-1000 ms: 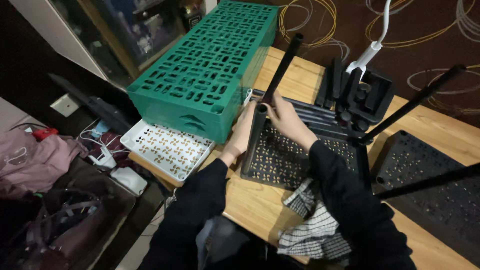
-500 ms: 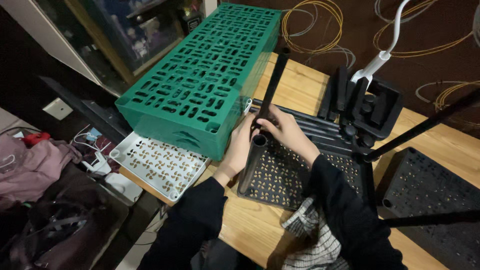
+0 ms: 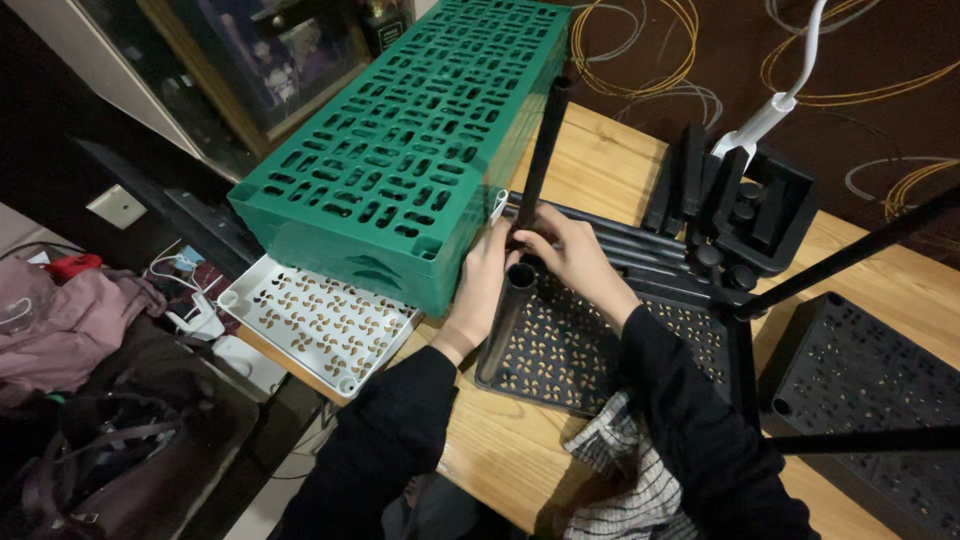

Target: The person wipes black plastic furniture components with a checkered cloth on a wooden table. They handle several long rods and perforated trays, wiping each item individually and placing them back on the table.

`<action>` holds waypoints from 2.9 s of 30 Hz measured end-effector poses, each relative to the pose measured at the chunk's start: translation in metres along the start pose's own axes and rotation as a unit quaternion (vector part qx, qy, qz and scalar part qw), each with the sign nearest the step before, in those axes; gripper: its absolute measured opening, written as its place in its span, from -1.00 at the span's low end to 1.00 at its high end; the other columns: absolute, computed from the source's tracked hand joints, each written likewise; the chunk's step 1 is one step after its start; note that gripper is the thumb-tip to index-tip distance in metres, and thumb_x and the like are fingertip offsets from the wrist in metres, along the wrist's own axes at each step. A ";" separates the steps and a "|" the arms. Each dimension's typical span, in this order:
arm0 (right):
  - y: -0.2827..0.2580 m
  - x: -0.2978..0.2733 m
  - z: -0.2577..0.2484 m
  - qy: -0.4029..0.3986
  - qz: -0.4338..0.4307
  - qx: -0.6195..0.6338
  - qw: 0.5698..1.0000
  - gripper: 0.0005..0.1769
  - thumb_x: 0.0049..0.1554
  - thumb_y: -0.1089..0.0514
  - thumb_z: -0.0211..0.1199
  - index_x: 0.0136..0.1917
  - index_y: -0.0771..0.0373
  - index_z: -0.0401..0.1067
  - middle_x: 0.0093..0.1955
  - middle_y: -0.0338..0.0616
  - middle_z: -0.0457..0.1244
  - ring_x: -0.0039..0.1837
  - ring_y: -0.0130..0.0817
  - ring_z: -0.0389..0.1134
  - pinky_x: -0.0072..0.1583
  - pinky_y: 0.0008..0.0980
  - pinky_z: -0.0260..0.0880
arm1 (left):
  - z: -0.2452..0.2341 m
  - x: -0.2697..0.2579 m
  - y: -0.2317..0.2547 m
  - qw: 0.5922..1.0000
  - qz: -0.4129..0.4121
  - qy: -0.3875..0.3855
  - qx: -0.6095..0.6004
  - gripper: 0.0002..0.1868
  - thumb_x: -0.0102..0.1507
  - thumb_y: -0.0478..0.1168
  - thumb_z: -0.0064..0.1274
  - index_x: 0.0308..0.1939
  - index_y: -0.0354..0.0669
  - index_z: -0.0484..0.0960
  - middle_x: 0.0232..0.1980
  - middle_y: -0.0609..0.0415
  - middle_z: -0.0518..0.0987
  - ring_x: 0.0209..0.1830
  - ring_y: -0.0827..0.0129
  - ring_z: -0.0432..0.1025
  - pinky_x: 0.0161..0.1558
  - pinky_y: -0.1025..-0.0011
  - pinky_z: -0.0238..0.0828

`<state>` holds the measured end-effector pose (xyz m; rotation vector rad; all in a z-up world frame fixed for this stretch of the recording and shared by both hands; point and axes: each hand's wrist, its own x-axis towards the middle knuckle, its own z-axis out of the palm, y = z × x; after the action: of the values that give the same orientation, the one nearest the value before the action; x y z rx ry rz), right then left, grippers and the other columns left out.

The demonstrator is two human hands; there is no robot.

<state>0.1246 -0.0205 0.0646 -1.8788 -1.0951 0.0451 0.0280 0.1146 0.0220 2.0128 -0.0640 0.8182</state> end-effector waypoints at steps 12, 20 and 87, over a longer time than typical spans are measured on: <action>-0.002 0.000 -0.002 -0.002 -0.030 -0.028 0.999 -0.68 0.25 0.17 0.24 0.22 0.34 0.34 -0.11 0.07 0.43 -0.12 -0.07 0.52 -0.13 -0.31 0.46 | 0.009 0.000 -0.010 0.997 -0.035 -0.020 0.070 -0.75 0.35 -0.37 -0.05 0.10 -0.29 0.35 0.02 -0.34 0.55 -0.01 -0.29 0.47 -0.14 -0.02 0.38; 0.005 -0.002 0.000 0.011 -0.034 -0.067 0.997 -0.68 0.24 0.10 0.27 0.20 0.27 0.38 -0.09 0.07 0.43 -0.13 0.04 0.48 -0.12 -0.22 0.46 | 0.017 -0.001 -0.016 0.992 -0.017 -0.003 0.128 -0.80 0.32 -0.37 -0.08 0.02 -0.32 0.37 -0.15 -0.36 0.54 -0.14 -0.30 0.49 -0.22 -0.07 0.38; -0.065 -0.305 -0.154 0.018 0.067 -0.111 0.991 -0.69 0.03 0.11 0.45 0.00 0.30 0.57 -0.13 -0.06 0.46 -0.12 -0.38 0.49 -0.03 -0.36 0.48 | 0.117 -0.091 0.125 0.845 0.162 -0.509 -0.026 -0.59 0.09 -0.12 0.29 0.02 -0.05 0.69 -0.04 -0.01 0.70 -0.02 0.21 0.55 0.10 0.18 0.11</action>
<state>-0.0340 -0.3294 0.0821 -2.1430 -0.9803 -0.0361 -0.0254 -0.0719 0.0232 2.1929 -1.0394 -0.1581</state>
